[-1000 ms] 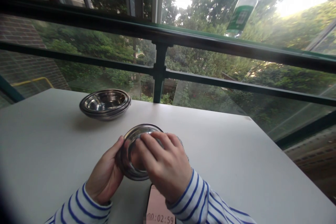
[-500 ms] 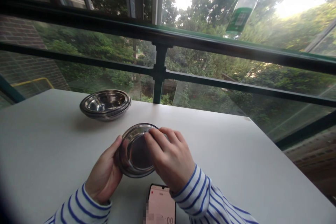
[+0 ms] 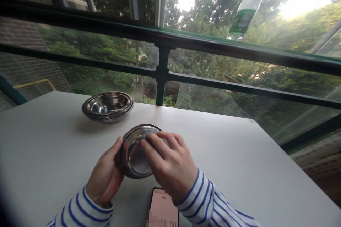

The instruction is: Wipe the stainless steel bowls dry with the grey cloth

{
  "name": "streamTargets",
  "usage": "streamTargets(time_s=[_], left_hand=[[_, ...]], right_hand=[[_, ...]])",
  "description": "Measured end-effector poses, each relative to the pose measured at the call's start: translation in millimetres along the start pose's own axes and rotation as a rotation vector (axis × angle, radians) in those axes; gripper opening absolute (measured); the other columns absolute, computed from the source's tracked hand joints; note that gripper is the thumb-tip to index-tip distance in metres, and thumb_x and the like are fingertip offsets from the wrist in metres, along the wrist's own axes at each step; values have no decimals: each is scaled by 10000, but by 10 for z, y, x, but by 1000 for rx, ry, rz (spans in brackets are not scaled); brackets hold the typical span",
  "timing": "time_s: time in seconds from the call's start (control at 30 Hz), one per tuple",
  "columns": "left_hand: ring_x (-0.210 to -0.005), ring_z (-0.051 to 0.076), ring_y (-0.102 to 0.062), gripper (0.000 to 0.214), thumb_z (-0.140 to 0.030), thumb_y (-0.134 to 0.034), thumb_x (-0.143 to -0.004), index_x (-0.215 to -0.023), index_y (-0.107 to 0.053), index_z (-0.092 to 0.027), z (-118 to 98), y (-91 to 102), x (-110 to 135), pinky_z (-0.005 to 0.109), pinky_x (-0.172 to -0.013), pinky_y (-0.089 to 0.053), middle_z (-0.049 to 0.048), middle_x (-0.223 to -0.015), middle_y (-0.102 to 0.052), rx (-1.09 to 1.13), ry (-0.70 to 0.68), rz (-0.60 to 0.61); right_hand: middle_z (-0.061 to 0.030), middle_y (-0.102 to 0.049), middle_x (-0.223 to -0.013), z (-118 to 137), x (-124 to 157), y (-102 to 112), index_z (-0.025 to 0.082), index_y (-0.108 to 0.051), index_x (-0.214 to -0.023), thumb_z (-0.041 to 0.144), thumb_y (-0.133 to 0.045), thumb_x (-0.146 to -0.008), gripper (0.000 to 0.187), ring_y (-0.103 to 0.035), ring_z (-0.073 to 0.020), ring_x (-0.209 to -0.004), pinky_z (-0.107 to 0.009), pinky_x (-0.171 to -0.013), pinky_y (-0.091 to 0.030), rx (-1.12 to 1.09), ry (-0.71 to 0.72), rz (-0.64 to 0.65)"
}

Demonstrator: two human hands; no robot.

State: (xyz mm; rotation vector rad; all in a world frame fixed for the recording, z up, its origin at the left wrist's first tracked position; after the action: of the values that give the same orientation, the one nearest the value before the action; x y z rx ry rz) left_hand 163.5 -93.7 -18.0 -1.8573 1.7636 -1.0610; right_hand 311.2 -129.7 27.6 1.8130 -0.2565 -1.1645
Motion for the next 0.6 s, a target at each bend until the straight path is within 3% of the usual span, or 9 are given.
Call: streamTargets(time_s=[0.2,0.4,0.6], left_hand=[[-583,151,-602,126,-234,-652,-699,-697,-642,-108,-4,4,0,253,-576,-480,19,-573,-637,21,59,20],[-550,154,-596,157,-274,-671,-685,-709,-656,-120,24,9,4,255,-538,-483,17,-543,-626,20,65,-8],[-518,124,-573,128,-237,-657,-703,-705,-650,-108,25,7,11,231,-509,-472,19,-569,-632,31,89,4]], right_hand=[[-33,-604,-1138,114,-14,-8,163,-579,-1098,171,-448,-877,257,-501,-193,-1004,-361,-799,-402,-81,163,34],[-98,-609,-1126,35,-11,0,130,-582,-1101,173,-460,-870,265,-503,-227,-1006,-377,-791,-415,32,8,-11],[-40,-613,-1123,124,-14,-18,159,-579,-1098,185,-446,-884,253,-507,-200,-986,-362,-791,-401,-73,124,32]])
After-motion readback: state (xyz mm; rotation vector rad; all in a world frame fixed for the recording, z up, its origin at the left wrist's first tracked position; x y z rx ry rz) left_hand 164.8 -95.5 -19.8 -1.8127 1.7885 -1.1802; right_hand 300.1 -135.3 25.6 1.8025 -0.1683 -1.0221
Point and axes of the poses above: each hand's wrist, its own x-axis away from the middle knuckle, its own y-axis out of the back of the hand, z = x × y, the point moved 1 cm from there along -x, towards the middle knuckle
